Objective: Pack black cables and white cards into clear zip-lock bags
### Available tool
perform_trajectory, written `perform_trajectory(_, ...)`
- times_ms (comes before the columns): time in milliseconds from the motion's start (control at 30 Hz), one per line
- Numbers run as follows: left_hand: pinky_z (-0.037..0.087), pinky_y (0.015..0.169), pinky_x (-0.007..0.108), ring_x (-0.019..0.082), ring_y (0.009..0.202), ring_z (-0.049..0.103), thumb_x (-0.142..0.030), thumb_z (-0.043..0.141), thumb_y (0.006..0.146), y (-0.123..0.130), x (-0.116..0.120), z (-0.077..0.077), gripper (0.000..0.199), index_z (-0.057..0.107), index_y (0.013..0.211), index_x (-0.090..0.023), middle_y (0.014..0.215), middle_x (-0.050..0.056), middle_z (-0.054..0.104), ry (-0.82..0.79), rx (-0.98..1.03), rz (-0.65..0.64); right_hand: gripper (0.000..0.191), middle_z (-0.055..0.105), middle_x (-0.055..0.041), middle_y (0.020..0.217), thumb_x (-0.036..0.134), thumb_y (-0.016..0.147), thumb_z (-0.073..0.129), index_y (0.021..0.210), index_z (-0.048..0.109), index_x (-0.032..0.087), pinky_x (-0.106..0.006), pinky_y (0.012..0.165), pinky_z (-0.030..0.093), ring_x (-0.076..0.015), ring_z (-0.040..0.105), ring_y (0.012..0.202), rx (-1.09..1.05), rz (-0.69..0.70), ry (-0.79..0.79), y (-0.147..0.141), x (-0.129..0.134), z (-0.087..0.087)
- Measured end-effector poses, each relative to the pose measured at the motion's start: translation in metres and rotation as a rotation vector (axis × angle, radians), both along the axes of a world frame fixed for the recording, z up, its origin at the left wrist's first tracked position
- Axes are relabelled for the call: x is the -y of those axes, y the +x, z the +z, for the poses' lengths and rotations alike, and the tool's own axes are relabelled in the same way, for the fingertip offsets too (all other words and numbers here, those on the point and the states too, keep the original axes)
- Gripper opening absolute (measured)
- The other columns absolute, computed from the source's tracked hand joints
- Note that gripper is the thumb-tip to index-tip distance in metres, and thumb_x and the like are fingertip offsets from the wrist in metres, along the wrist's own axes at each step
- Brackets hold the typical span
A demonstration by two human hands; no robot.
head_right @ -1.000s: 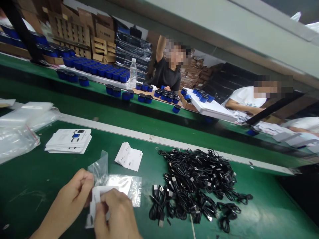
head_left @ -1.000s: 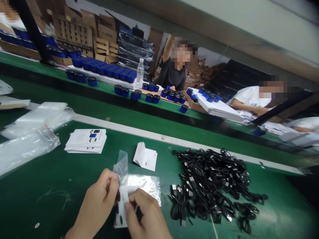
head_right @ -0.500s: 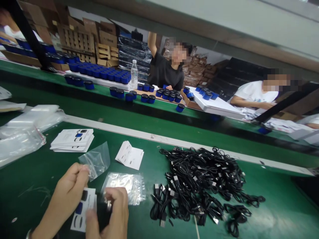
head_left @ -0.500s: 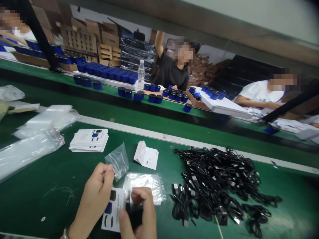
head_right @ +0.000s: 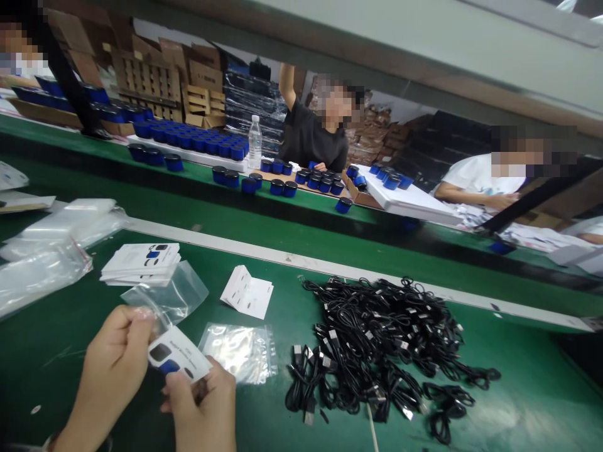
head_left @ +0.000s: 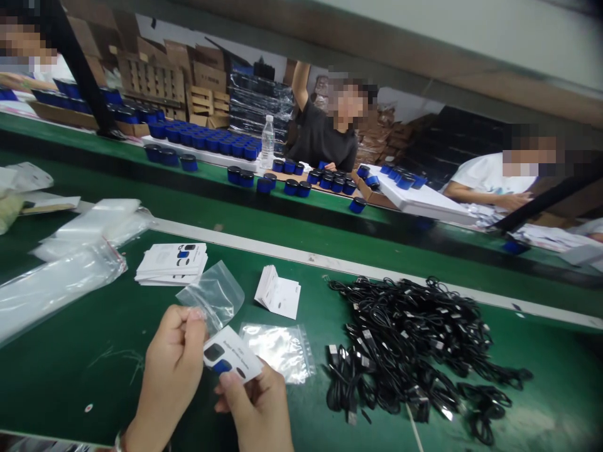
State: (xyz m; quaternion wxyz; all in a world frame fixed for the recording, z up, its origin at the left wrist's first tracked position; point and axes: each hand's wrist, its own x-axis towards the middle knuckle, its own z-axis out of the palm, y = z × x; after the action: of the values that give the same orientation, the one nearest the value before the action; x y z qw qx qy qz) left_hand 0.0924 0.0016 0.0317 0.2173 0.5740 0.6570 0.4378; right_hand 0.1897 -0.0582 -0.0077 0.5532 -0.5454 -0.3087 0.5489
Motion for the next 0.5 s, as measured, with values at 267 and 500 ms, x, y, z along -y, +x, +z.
perform_trajectory(267, 0.039, 0.043, 0.021, 0.013, 0.04, 0.051, -0.038, 0.04, 0.085, -0.002, 0.004, -0.006, 0.021, 0.041, 0.067, -0.026, 0.046, -0.007, 0.051, 0.022, -0.14, 0.009, 0.029, 0.066, -0.0037, 0.057, 0.045, 0.079, 0.063, 0.073, 0.065, 0.016, -0.026, 0.044, 0.049, -0.0166, 0.062, 0.045, 0.22, 0.049, 0.021, 0.005, 0.005, 0.0)
perform_trajectory(500, 0.034, 0.043, 0.021, 0.015, 0.041, 0.058, -0.039, 0.046, 0.082, -0.006, 0.01, -0.007, 0.022, 0.046, 0.065, -0.025, 0.044, -0.006, 0.058, 0.084, -0.362, -0.049, 0.017, 0.061, -0.0015, 0.055, 0.014, 0.082, 0.053, 0.069, 0.06, 0.021, -0.027, 0.053, 0.042, -0.0158, 0.058, 0.05, 0.964, -0.089, 0.483, 0.029, 0.019, 0.021)
